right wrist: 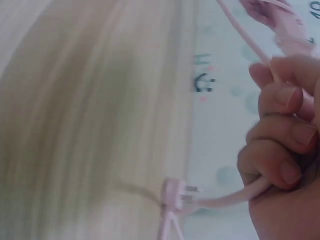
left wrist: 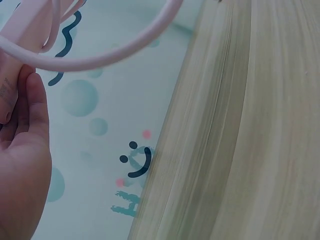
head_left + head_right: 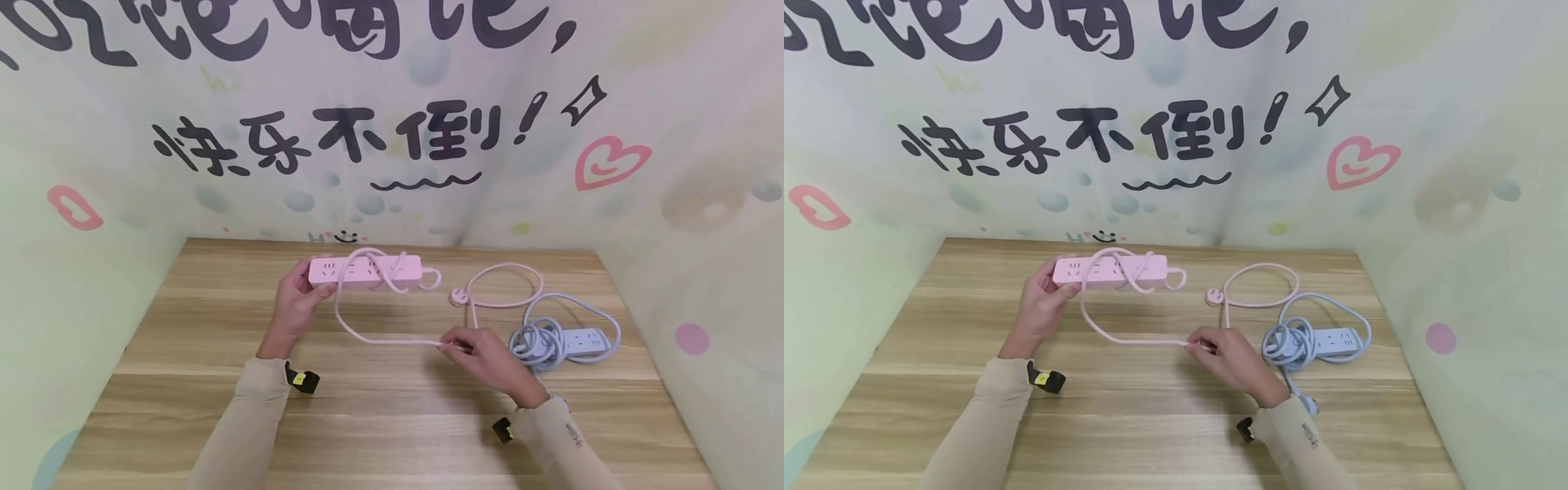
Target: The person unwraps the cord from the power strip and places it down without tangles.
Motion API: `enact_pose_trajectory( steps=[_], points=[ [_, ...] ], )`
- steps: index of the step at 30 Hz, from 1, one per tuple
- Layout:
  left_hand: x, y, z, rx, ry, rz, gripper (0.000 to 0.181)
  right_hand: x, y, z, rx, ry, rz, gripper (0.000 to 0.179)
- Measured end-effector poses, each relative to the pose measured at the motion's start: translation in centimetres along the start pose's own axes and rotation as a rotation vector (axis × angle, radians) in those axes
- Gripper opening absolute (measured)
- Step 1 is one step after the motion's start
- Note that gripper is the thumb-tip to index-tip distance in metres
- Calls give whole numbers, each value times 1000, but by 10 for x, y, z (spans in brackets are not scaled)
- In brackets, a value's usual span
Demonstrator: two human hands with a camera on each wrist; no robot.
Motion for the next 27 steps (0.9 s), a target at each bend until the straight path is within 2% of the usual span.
enact_pose_trajectory(
  steps=[6, 10, 13, 21, 25, 27],
  points=[
    [0, -3, 1, 15, -17, -5, 53, -15, -8, -7, -29, -51, 91, 8],
    [-1, -3, 1, 11, -20, 6, 52, -22, -21, -10, 6, -46, 170, 9],
    [-1, -3, 0, 13, -22, 5, 52, -29, -35, -9, 52, -50, 196, 10],
    [-1, -3, 0, 11, -4, -2, 53, -54, -70, 2, 163, -129, 247, 17],
    [-1, 1, -2, -5, 8, 12, 52, -69, -87, 11, 284, -184, 217, 15],
    [-1, 3, -3, -9, 3, 14, 51, -75, -93, 16, 351, -178, 198, 13]
  ],
)
Point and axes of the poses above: each hand's wrist, its own z-axis towards the middle knuckle, its own y-axis out of the palm, x = y × z, the point moved 9 cm from there along z, towards the middle knuckle, and after that the axes turned 9 degrees about z, right-handed, at the moved point
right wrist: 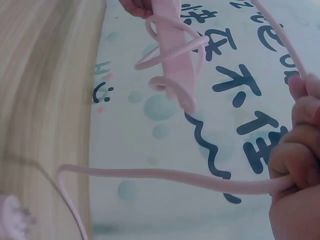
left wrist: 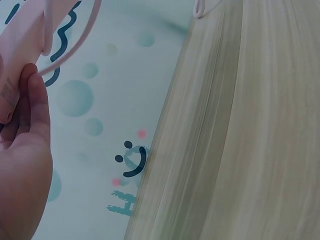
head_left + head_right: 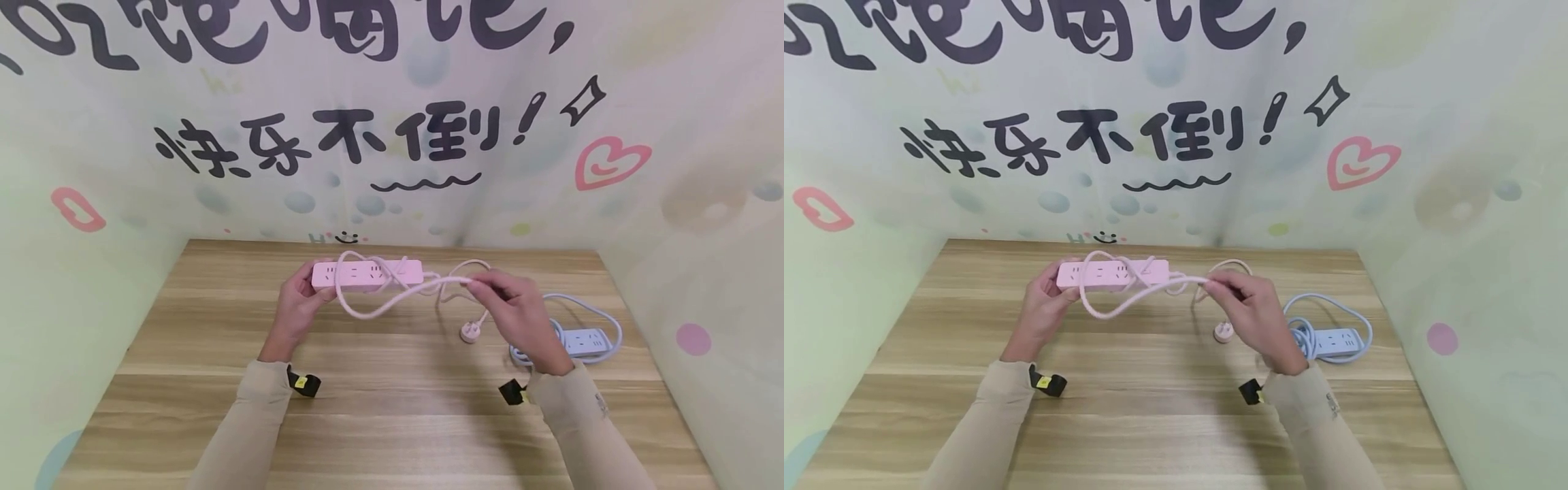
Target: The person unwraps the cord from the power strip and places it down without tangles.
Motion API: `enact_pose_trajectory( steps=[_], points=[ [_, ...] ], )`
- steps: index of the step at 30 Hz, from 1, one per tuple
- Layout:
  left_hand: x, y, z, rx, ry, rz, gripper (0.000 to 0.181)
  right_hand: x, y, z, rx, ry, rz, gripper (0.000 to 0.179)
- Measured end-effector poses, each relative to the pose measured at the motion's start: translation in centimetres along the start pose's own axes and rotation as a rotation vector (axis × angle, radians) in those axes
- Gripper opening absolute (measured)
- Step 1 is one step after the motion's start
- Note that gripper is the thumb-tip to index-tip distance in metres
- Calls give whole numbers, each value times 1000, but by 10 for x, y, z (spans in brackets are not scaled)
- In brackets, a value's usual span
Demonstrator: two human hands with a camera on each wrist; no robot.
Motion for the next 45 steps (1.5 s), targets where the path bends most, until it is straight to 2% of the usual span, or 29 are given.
enact_pose_trajectory(
  steps=[3, 9, 14, 20, 27, 33, 37, 42, 45],
  points=[
    [-1, 4, -1, -12, -11, 2, 52, -1, -2, 10, 87, 18, -12, 13],
    [-4, 8, -3, -33, -42, 41, 53, 8, -7, 22, 185, 72, -37, 20],
    [-4, 7, -5, -36, -43, 44, 54, 18, -15, 30, 242, 66, -29, 21],
    [-1, 6, -7, -50, -15, 43, 54, 31, -28, 35, 302, 83, -59, 23],
    [2, 7, -7, -49, -6, 17, 55, 59, -42, 33, 322, 209, -119, 29],
    [0, 5, -5, -40, 1, -33, 53, 87, -54, 24, 298, 308, -238, 35],
    [0, 3, -4, -39, 23, -96, 50, 108, -62, 12, 246, 419, -276, 37],
    [2, -2, -3, -18, 30, -183, 47, 137, -58, -3, 46, 629, -321, 38],
    [3, -5, -3, 1, 26, -243, 49, 150, -50, -10, -112, 708, -377, 39]
  ],
)
Point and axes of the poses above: each hand's wrist, its own z-axis towards the middle knuckle, its own y-axis out of the palm, x = y × z, the point moved 9 cm from there along z, towards the middle knuckle, and after that the axes turned 9 degrees about z, right-handed, at the moved point
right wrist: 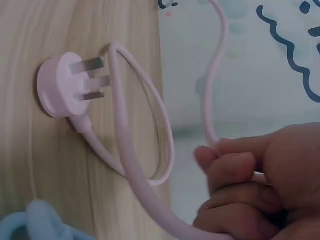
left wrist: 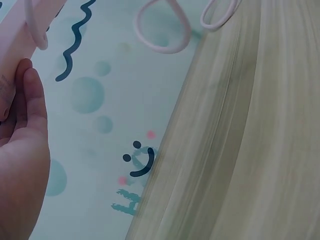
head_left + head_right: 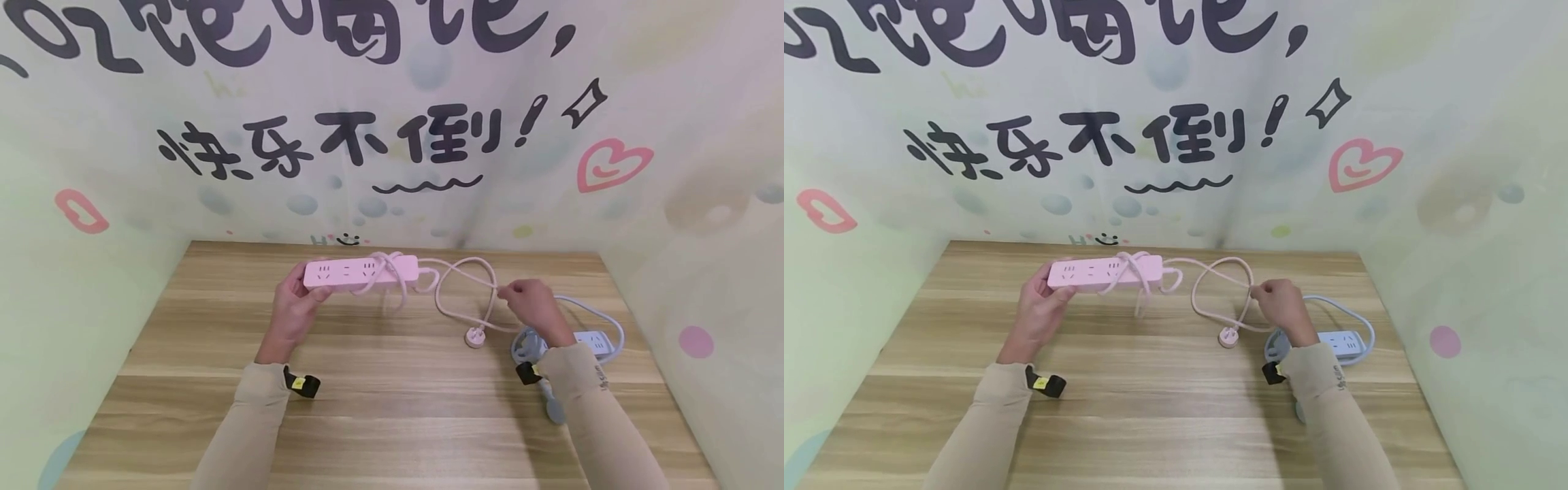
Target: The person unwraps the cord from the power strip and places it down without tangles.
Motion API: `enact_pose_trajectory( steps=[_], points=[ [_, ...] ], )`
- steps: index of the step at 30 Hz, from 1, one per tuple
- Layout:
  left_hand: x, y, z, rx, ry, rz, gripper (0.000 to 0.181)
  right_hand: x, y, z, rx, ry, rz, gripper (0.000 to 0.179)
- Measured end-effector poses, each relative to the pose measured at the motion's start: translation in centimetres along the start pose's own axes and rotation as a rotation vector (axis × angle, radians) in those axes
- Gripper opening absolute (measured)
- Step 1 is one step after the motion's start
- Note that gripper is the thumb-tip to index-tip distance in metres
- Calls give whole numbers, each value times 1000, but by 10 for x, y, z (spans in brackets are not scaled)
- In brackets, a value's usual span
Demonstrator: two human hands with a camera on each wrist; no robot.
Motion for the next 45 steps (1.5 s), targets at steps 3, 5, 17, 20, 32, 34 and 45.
enact_pose_trajectory(
  steps=[3, 5, 17, 20, 32, 34, 45],
  points=[
    [1, -1, 0, 11, 4, -46, 50, 6, 13, 2, -97, -3, -102, 37],
    [2, -2, 1, 16, 3, -61, 50, 8, 22, 2, -143, -14, -151, 36],
    [0, -1, 0, 14, -10, -5, 50, 6, 36, 1, -107, -67, -242, 33],
    [-1, -1, 0, 15, -27, 2, 50, 5, 36, 0, -88, -75, -245, 32],
    [-3, 0, -2, 17, -43, 7, 50, -15, 50, 0, -55, -166, -259, 40],
    [-3, 0, -1, 12, -36, 9, 49, -25, 54, 1, -28, -220, -228, 39],
    [-2, 6, 1, -37, 18, -27, 50, -88, 97, 15, -74, -580, 19, 34]
  ],
)
Point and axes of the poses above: each hand's wrist, its own z-axis towards the middle knuckle, its own y-axis out of the palm, x = y × z, the point moved 9 cm from there along z, towards the middle knuckle, and after that the axes turned 9 degrees about z, right-handed, at the moved point
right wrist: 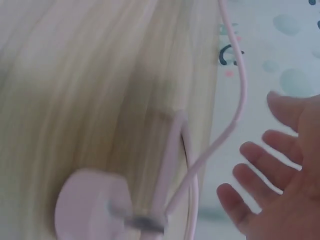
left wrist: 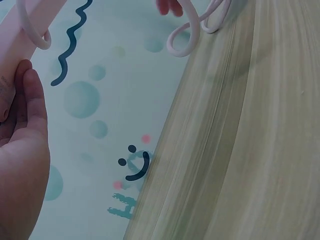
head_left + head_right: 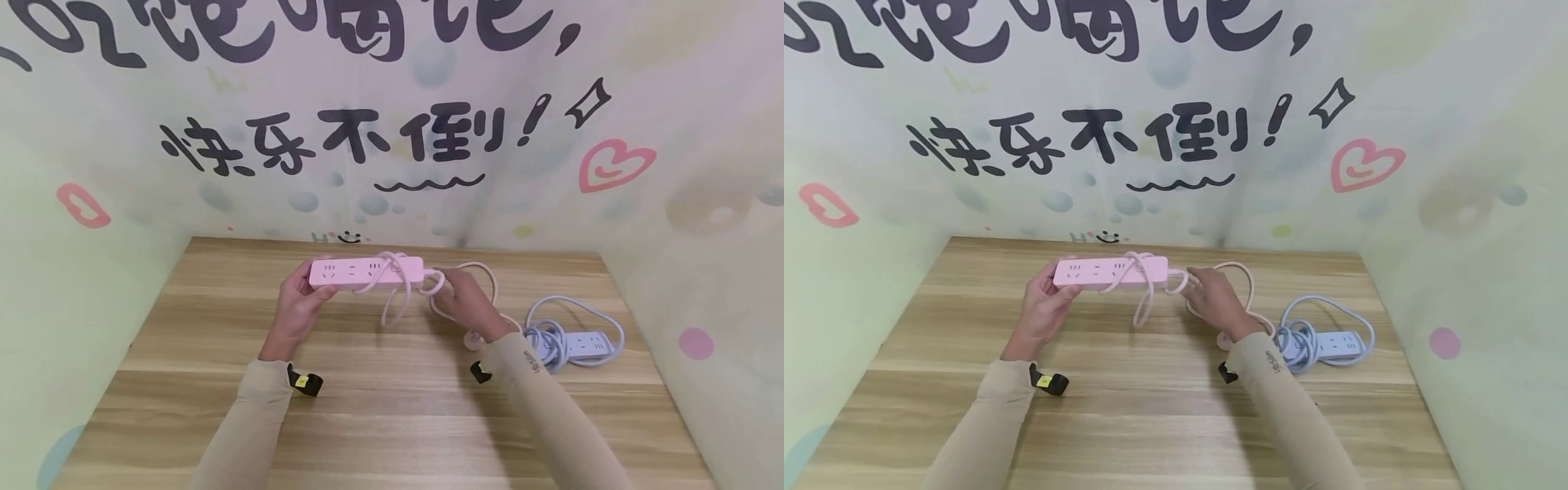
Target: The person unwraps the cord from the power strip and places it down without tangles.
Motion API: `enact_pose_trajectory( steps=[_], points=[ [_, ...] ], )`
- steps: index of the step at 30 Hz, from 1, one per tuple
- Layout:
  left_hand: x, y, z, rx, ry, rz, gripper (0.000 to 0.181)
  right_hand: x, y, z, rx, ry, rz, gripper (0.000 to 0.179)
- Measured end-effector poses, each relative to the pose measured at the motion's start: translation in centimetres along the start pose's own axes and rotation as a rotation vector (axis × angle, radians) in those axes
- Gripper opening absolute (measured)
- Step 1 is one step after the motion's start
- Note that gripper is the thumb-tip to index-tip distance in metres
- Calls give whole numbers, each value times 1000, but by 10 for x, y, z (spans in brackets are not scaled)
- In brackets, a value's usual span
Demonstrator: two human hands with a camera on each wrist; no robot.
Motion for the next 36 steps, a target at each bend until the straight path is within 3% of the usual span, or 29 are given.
enact_pose_trajectory(
  steps=[3, 9, 20, 29, 36],
  points=[
    [0, 1, -1, -3, -1, 4, 49, -3, 12, 7, -37, -15, 18, 35],
    [1, 1, -1, 7, -3, 15, 48, 4, 22, 8, -41, 55, -95, 38],
    [-1, -3, -1, 25, -18, 7, 48, 15, 48, 3, -126, 52, -184, 43],
    [1, -8, -4, 50, -10, -1, 52, 5, 56, -8, -61, 2, 12, 20],
    [1, -10, -4, 45, 8, -17, 51, -11, 57, -20, -21, -98, 27, 15]
  ],
)
Point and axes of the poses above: each hand's wrist, its own z-axis towards the middle knuckle, its own y-axis out of the palm, x = y × z, the point moved 9 cm from there along z, towards the middle knuckle, and after that the axes turned 9 degrees about z, right-handed, at the moved point
